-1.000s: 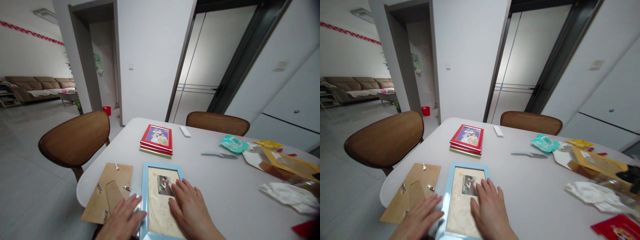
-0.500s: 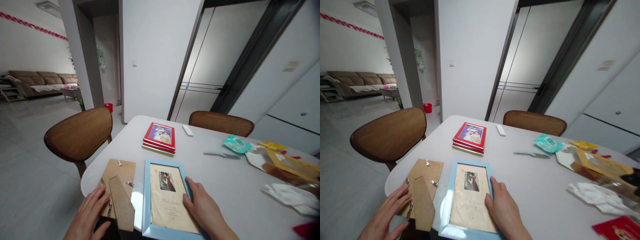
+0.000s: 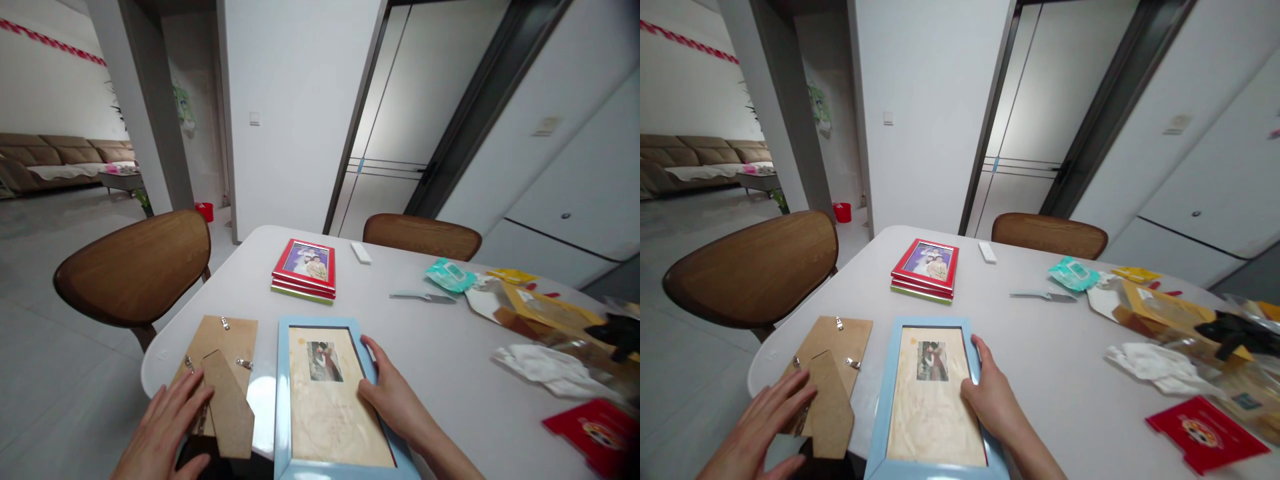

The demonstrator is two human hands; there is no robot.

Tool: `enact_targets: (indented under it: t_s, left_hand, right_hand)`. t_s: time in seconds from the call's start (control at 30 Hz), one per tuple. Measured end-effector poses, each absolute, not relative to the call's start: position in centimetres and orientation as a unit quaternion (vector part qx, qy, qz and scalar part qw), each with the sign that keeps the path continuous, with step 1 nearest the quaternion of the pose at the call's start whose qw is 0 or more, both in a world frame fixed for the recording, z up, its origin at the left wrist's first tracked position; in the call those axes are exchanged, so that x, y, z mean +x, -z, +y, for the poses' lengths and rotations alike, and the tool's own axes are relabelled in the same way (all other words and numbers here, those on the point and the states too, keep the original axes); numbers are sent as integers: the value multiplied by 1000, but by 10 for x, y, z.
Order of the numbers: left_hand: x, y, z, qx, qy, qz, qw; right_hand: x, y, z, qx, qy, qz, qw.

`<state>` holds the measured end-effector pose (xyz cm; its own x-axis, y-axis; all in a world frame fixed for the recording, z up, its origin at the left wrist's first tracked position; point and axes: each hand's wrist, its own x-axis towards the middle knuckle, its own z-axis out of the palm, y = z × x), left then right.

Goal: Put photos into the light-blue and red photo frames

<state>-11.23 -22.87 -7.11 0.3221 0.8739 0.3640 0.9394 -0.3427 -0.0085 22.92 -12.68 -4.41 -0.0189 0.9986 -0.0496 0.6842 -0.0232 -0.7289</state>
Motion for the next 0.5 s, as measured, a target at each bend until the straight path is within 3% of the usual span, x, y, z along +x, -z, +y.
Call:
enact_targets:
  t_s: [0.2, 0.3, 0.4, 0.5]
  left_hand:
    - [-140, 85, -221, -805, 146, -556, 145]
    - [-146, 79, -218, -825, 152, -523, 148]
    - [-138, 62, -216, -816, 214, -514, 153]
    - [-111, 36, -210, -815, 269, -485, 169]
  right_hand:
    - [223, 49, -124, -644, -88, -739, 179]
    - [219, 52, -127, -628, -46, -760, 164]
    - [204, 43, -136, -590, -84, -774, 217]
    - [181, 17, -150, -507, -214, -785, 284]
